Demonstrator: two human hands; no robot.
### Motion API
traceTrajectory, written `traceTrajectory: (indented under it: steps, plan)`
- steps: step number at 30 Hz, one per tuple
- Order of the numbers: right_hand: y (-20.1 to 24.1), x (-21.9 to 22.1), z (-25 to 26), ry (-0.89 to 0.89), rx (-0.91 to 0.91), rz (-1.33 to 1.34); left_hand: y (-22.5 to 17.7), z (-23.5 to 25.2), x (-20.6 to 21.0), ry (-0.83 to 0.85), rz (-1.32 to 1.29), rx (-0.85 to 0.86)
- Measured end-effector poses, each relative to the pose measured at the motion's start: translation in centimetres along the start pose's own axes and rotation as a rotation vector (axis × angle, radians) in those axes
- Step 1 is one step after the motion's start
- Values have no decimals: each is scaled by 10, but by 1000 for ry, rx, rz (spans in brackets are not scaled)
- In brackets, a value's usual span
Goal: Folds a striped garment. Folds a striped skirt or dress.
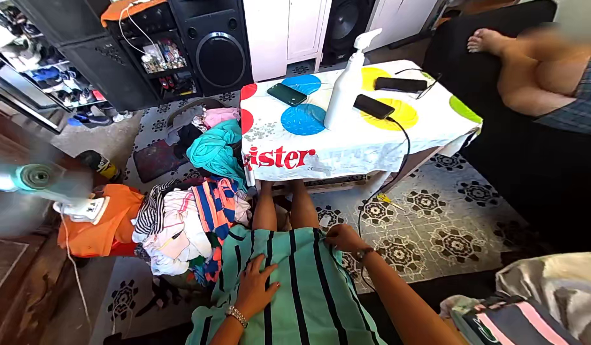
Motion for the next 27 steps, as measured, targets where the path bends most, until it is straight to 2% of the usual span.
traceTrajectory:
  steps: [4, 6, 8, 10, 12, 13, 15, 17, 20, 24, 27]
  plan:
    - [-21, -4, 4, -51, 125, 328, 7, 11, -10, -83, -88, 49]
    - [-27, -7, 3, -121, 139, 387, 14, 24, -26, -134, -144, 54]
    - [-18, -10, -5, -149, 74, 398, 17, 41, -44, -138, -174, 24]
    - [0, -17, -24, -153, -44, 518, 19, 60, -56, -106, -185, -22]
    - [7, -35, -48, -247, -162, 842, 23, 84, -60, -58, -157, -68]
    - [-1, -46, -58, -339, -158, 1060, 26, 94, -61, -27, -134, -96]
    - [-40, -56, -63, -559, 19, 1363, 37, 108, -58, 41, -95, -161]
    - [-79, -46, -56, -625, 178, 1369, 48, 119, -56, 78, -85, -186]
    - [-104, -18, -53, -584, 237, 1322, 61, 122, -53, 72, -104, -187]
    - [-88, -18, -75, -411, 101, 1305, 69, 101, -68, 238, -163, -136]
    - [-68, -51, -92, -345, -27, 1273, 60, 71, -121, 236, -364, -95]
Point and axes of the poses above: each hand's wrist, its own z-axis towards the middle knuckle, its own x-axis out of the palm, y = z × x, the point moved 5 cm from there along z, towards the middle knuckle, and after that the axes turned 4 degrees about y, right-handed, at the moved point
